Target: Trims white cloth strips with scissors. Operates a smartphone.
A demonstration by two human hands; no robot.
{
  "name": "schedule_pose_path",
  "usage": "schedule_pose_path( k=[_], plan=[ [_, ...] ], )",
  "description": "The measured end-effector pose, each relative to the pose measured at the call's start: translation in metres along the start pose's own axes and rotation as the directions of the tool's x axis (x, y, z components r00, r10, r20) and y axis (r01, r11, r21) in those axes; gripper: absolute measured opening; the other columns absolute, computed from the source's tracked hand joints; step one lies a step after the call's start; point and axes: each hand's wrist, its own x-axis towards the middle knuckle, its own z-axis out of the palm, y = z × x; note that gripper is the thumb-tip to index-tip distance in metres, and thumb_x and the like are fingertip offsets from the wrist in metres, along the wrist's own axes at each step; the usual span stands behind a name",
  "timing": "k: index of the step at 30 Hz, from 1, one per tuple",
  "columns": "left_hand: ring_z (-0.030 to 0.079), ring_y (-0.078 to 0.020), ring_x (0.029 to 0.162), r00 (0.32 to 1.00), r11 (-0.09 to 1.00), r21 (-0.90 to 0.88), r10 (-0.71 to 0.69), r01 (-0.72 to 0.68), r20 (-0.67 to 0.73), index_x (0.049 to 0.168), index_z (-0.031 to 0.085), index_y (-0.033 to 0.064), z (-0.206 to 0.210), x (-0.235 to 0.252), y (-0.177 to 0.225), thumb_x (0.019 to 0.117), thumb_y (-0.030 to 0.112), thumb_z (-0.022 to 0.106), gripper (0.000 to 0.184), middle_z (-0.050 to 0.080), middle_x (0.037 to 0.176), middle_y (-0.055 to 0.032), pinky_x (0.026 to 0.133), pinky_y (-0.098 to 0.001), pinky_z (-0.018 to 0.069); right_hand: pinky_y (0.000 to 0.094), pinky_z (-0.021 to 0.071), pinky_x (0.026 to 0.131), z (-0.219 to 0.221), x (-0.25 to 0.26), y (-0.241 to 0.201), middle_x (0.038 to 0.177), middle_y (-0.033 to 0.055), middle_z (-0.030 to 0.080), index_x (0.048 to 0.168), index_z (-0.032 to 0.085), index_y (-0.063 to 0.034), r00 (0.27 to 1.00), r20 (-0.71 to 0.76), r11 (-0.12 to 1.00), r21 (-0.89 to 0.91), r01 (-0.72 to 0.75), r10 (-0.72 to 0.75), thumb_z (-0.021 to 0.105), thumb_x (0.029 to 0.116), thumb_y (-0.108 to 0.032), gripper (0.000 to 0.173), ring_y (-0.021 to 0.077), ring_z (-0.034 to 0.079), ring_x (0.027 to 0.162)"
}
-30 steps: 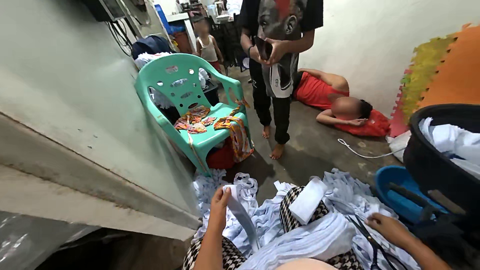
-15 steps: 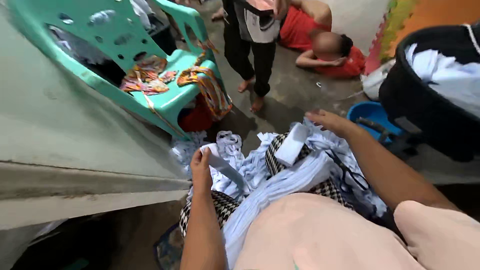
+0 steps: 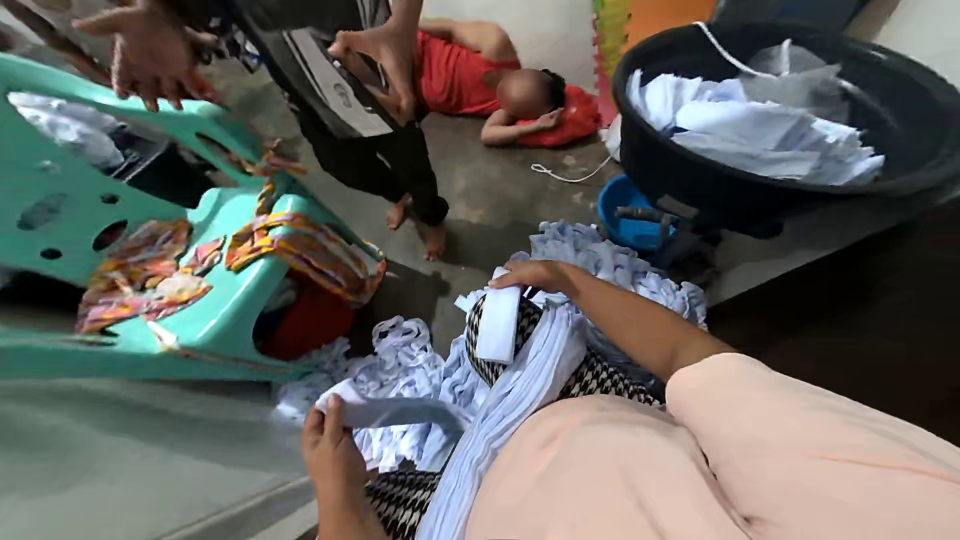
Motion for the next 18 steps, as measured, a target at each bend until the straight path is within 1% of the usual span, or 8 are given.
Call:
schedule_pose_path(
  k=[1, 3, 7, 10, 12, 14, 16, 18],
  plan=[
    [0.065, -0.0032, 0.088, 1.0, 1.0, 0.002, -0.004, 0.004, 0.0, 0.119, 0.054, -0.0004, 0.0, 0.0, -0.002, 0.1066, 0.013, 0.047, 0.019, 0.063, 0.098, 0.0021, 0.085, -0.0267, 0.0572, 0.0453, 0.0528, 0.094, -0.002, -0.002, -0.002, 0.118, 0.0233, 0.065, 0.135, 0.051, 0.0058, 1.0, 0.012, 1.0, 0.001, 0.013, -0.013, 0.065, 0.1007, -0.036, 0.056, 0.027, 0.066, 0.103],
    [0.065, -0.003, 0.089, 1.0, 1.0, 0.015, -0.011, 0.011, -0.002, 0.118, 0.054, 0.0006, -0.001, 0.001, -0.005, 0.1067, 0.014, 0.047, 0.019, 0.063, 0.098, 0.0025, 0.085, -0.0267, 0.0573, 0.0453, 0.0533, 0.094, -0.003, -0.006, -0.005, 0.12, 0.0251, 0.063, 0.135, 0.05, 0.0044, 0.997, -0.021, 0.997, 0.025, 0.078, -0.078, 0.073, 0.096, -0.022, 0.052, 0.0289, 0.065, 0.103],
    [0.065, -0.0023, 0.086, 1.0, 0.999, 0.047, -0.024, 0.025, -0.011, 0.116, 0.055, 0.0028, -0.001, 0.001, -0.01, 0.1069, 0.015, 0.047, 0.017, 0.062, 0.095, 0.0037, 0.082, -0.0262, 0.0576, 0.0482, 0.0583, 0.08, -0.013, -0.035, -0.029, 0.118, 0.0236, 0.063, 0.135, 0.053, -0.0012, 0.963, -0.036, 0.961, 0.066, 0.269, -0.267, 0.07, 0.0948, -0.014, 0.045, 0.031, 0.067, 0.094],
    [0.065, -0.0023, 0.085, 0.999, 0.997, 0.06, -0.039, 0.04, -0.017, 0.116, 0.055, 0.0032, 0.0, 0.002, -0.012, 0.1069, 0.016, 0.047, 0.017, 0.063, 0.094, 0.0037, 0.082, -0.0258, 0.0576, 0.0397, 0.058, 0.075, -0.04, -0.072, -0.067, 0.11, 0.0164, 0.064, 0.132, 0.055, -0.0001, 0.907, -0.113, 0.899, 0.125, 0.419, -0.406, 0.064, 0.0963, -0.006, 0.038, 0.0213, 0.065, 0.086],
    [0.065, -0.0027, 0.085, 0.998, 0.997, 0.06, -0.049, 0.05, -0.028, 0.116, 0.055, 0.0024, 0.001, 0.001, -0.012, 0.1068, 0.014, 0.048, 0.017, 0.063, 0.094, 0.003, 0.081, -0.0259, 0.0577, 0.0324, 0.0578, 0.071, -0.069, -0.098, -0.087, 0.1, 0.0082, 0.066, 0.125, 0.057, -0.0002, 0.812, -0.261, 0.824, 0.096, 0.559, -0.521, 0.061, 0.0966, -0.008, 0.03, 0.0127, 0.065, 0.08],
    [0.065, -0.0025, 0.084, 0.998, 0.997, 0.065, -0.049, 0.051, -0.029, 0.115, 0.056, 0.003, 0.002, 0.0, -0.012, 0.1068, 0.014, 0.048, 0.016, 0.063, 0.093, 0.0035, 0.081, -0.0255, 0.0578, 0.0323, 0.0586, 0.072, -0.103, -0.131, -0.102, 0.101, 0.0052, 0.067, 0.121, 0.057, -0.0028, 0.68, -0.466, 0.752, 0.047, 0.658, -0.566, 0.062, 0.097, -0.012, 0.026, 0.0121, 0.066, 0.083],
    [0.065, -0.0012, 0.084, 0.999, 0.996, 0.071, -0.046, 0.047, -0.02, 0.114, 0.056, 0.0037, 0.001, 0.0, -0.014, 0.107, 0.015, 0.047, 0.016, 0.063, 0.093, 0.0047, 0.08, -0.0246, 0.0578, 0.0344, 0.0599, 0.079, -0.137, -0.168, -0.106, 0.107, 0.0029, 0.065, 0.123, 0.054, -0.0069, 0.521, -0.647, 0.69, -0.01, 0.724, -0.557, 0.063, 0.0975, -0.013, 0.028, 0.0131, 0.066, 0.091],
    [0.065, -0.0011, 0.083, 0.999, 0.996, 0.082, -0.037, 0.039, -0.03, 0.114, 0.056, 0.0031, 0.0, 0.002, -0.015, 0.1064, 0.016, 0.049, 0.016, 0.063, 0.092, 0.0044, 0.079, -0.0245, 0.0579, 0.0385, 0.0617, 0.081, -0.169, -0.2, -0.095, 0.111, 0.0045, 0.063, 0.129, 0.05, -0.0083, 0.381, -0.788, 0.681, -0.065, 0.729, -0.483, 0.063, 0.0991, -0.017, 0.034, 0.0168, 0.067, 0.095]
  ],
)
